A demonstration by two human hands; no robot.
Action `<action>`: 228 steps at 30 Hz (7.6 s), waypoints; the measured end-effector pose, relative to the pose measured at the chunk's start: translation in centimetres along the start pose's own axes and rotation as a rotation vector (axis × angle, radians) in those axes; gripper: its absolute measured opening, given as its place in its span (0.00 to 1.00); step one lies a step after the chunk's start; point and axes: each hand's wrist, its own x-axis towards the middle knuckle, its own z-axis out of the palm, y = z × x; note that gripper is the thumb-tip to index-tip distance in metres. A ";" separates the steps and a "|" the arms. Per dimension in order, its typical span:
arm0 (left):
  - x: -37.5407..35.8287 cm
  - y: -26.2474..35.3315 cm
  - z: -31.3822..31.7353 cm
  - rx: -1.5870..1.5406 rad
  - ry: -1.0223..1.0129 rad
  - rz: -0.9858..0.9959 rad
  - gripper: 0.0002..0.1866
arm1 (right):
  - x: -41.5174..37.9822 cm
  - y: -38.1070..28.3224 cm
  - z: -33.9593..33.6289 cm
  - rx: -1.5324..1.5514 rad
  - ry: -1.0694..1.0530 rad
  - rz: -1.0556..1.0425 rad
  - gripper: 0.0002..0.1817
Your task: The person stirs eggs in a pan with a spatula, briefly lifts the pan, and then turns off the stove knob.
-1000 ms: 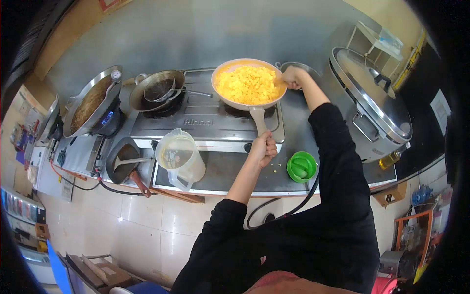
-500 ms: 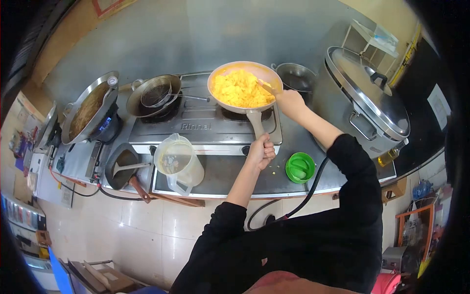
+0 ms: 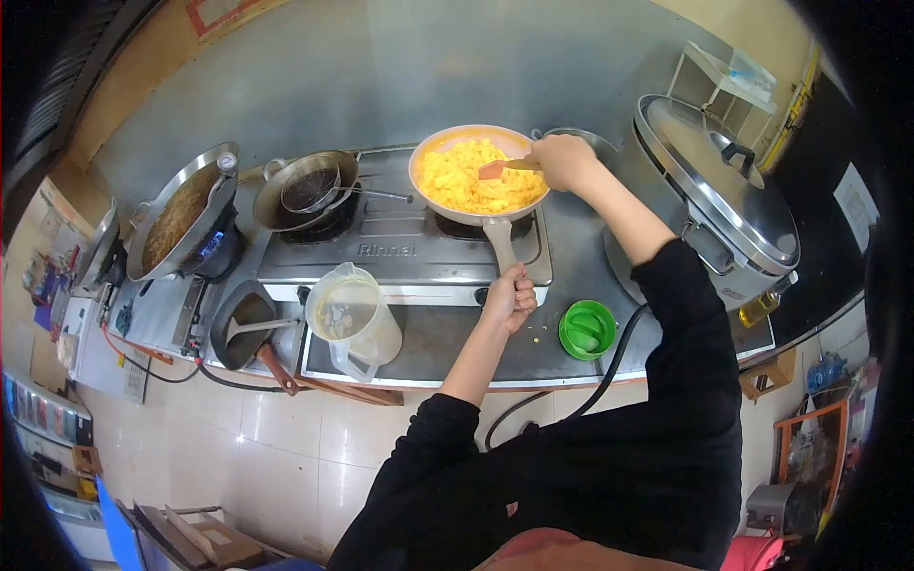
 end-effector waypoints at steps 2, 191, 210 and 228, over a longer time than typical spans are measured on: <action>0.0 0.0 0.0 0.002 0.013 0.002 0.08 | -3.3 -1.7 -2.5 0.006 0.096 -0.059 0.16; -0.8 0.8 -0.1 -0.009 -0.010 -0.007 0.08 | -1.9 -4.2 -5.3 0.101 0.058 0.016 0.09; -0.6 0.6 0.0 0.008 0.000 0.015 0.08 | -0.5 -6.4 -1.1 0.037 0.032 -0.077 0.12; -0.7 0.8 0.0 0.056 -0.008 -0.009 0.08 | 7.1 7.6 4.8 0.642 -0.730 0.443 0.16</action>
